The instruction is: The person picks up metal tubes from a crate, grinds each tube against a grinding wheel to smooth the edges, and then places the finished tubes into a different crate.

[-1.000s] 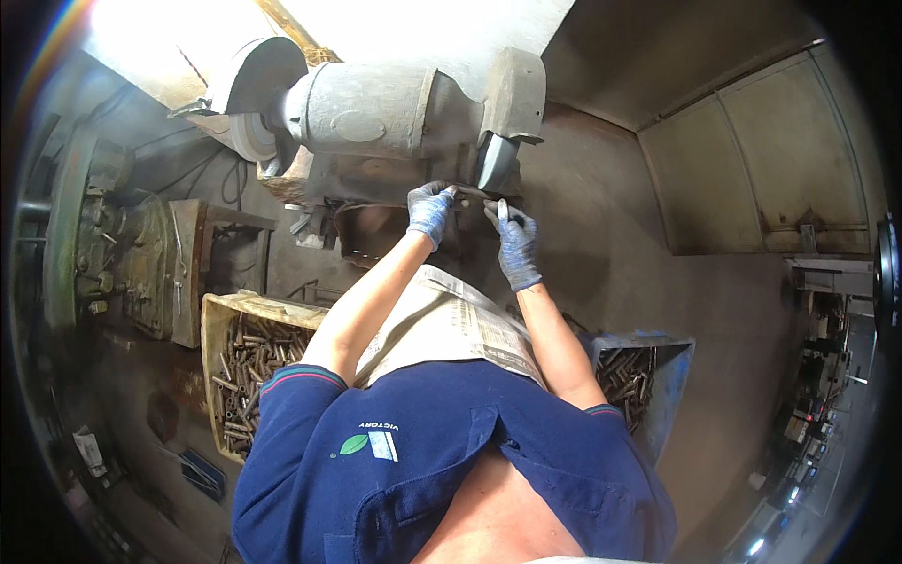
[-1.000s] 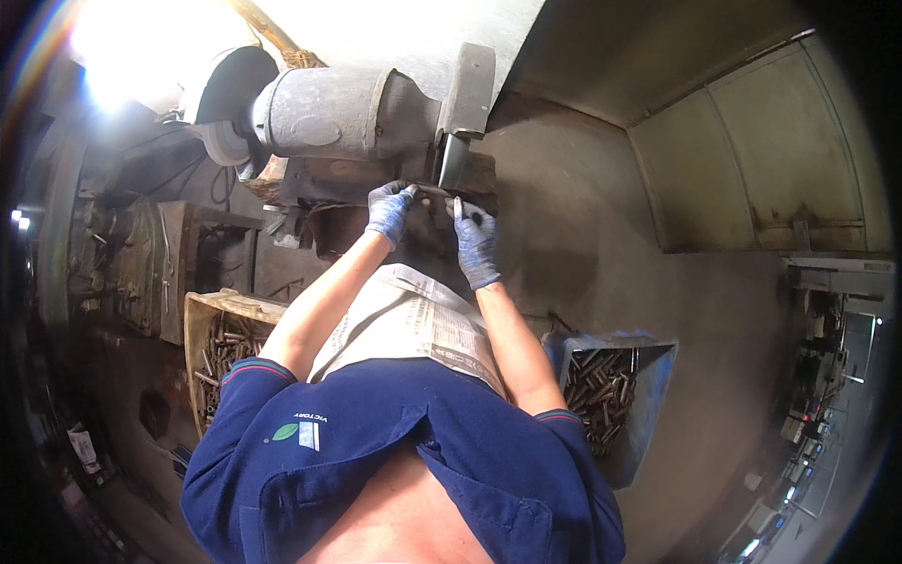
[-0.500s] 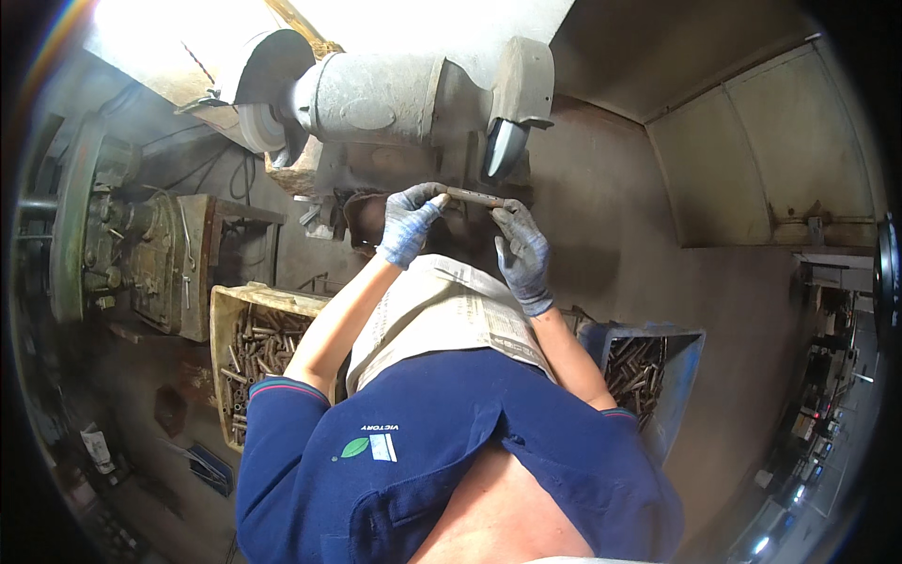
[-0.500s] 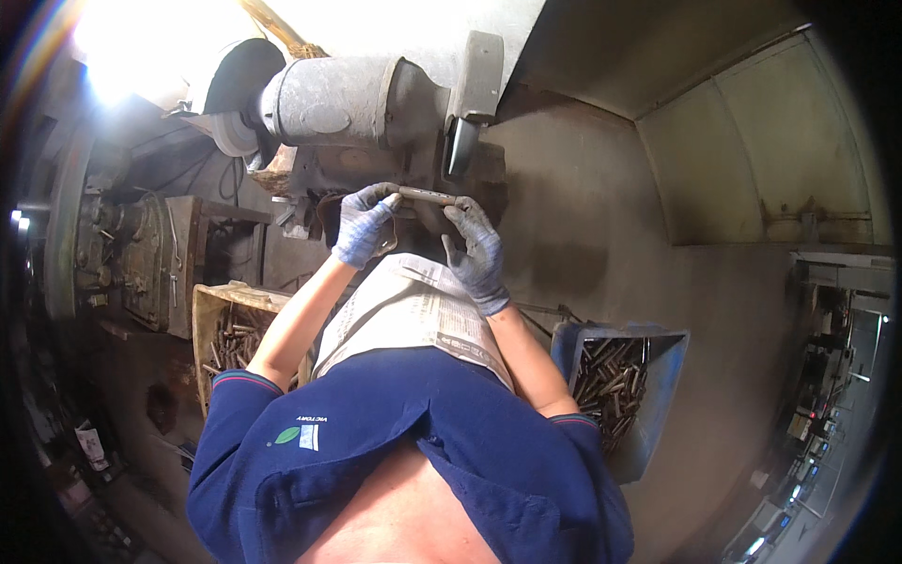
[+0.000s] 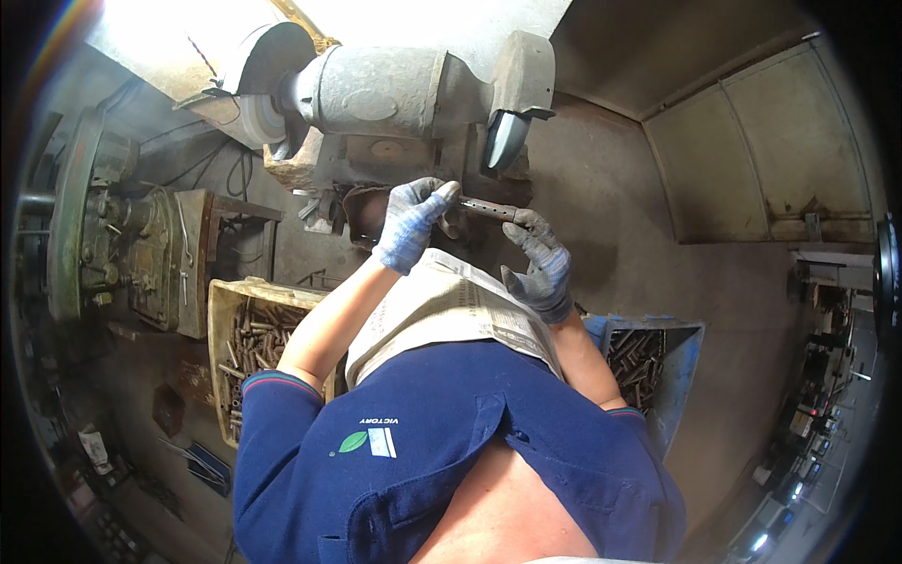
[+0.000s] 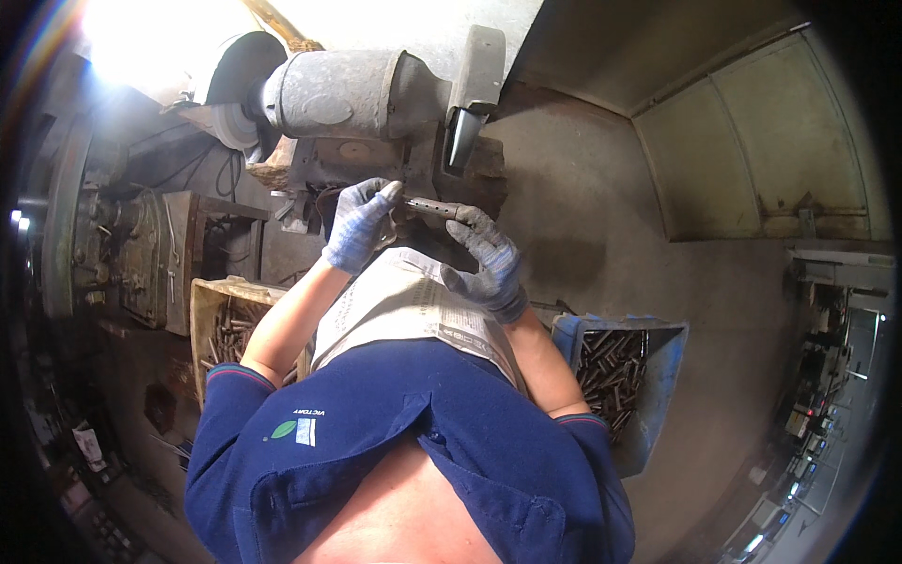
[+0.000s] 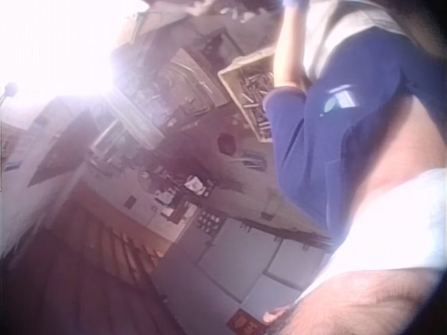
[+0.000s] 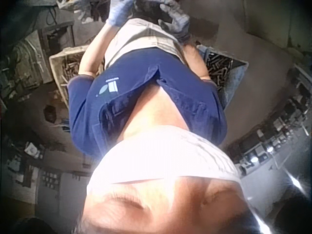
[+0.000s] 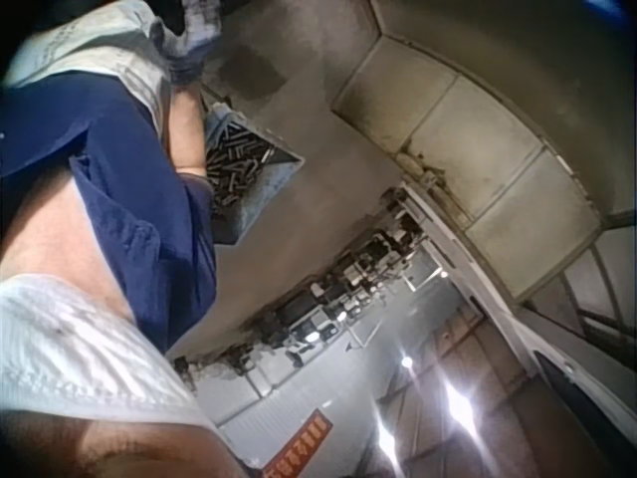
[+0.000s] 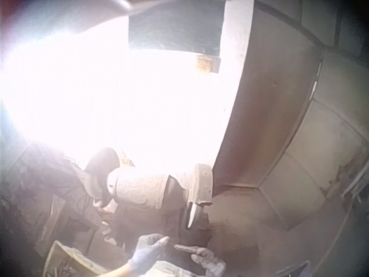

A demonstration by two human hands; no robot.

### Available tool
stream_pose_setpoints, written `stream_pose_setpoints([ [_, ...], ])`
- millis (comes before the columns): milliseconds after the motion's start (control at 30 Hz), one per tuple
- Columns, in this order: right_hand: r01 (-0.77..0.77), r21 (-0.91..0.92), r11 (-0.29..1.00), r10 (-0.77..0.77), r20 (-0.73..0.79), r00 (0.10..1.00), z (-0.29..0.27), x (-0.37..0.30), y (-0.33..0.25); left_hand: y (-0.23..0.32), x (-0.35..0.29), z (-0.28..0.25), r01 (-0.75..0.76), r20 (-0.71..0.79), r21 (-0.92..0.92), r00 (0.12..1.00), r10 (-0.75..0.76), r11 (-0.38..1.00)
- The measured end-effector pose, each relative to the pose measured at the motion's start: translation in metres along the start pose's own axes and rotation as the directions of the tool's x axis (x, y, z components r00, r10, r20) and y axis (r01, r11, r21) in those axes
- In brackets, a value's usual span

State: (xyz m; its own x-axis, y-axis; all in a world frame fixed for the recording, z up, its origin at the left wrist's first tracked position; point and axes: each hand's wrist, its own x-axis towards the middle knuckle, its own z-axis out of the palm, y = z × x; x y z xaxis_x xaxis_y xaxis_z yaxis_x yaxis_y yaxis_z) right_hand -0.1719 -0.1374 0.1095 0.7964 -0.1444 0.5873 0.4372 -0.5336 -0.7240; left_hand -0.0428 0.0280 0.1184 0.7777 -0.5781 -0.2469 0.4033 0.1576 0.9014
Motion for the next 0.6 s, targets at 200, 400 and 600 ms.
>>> stream_pose_setpoints([
  [200,-0.037,-0.086,0.996,0.034,-0.037,0.999,0.002,-0.008,0.014,-0.020,0.016,-0.005,-0.150,0.021,0.108,0.989,0.148,0.983],
  [400,-0.214,0.156,0.964,0.236,-0.144,0.961,0.014,-0.019,0.042,-0.040,0.029,-0.004,-0.289,0.036,0.176,0.957,0.287,0.941],
  [600,-0.211,-0.086,0.974,0.201,-0.114,0.973,0.012,-0.018,0.067,-0.065,0.053,-0.015,-0.155,0.005,0.133,0.988,0.156,0.979],
])
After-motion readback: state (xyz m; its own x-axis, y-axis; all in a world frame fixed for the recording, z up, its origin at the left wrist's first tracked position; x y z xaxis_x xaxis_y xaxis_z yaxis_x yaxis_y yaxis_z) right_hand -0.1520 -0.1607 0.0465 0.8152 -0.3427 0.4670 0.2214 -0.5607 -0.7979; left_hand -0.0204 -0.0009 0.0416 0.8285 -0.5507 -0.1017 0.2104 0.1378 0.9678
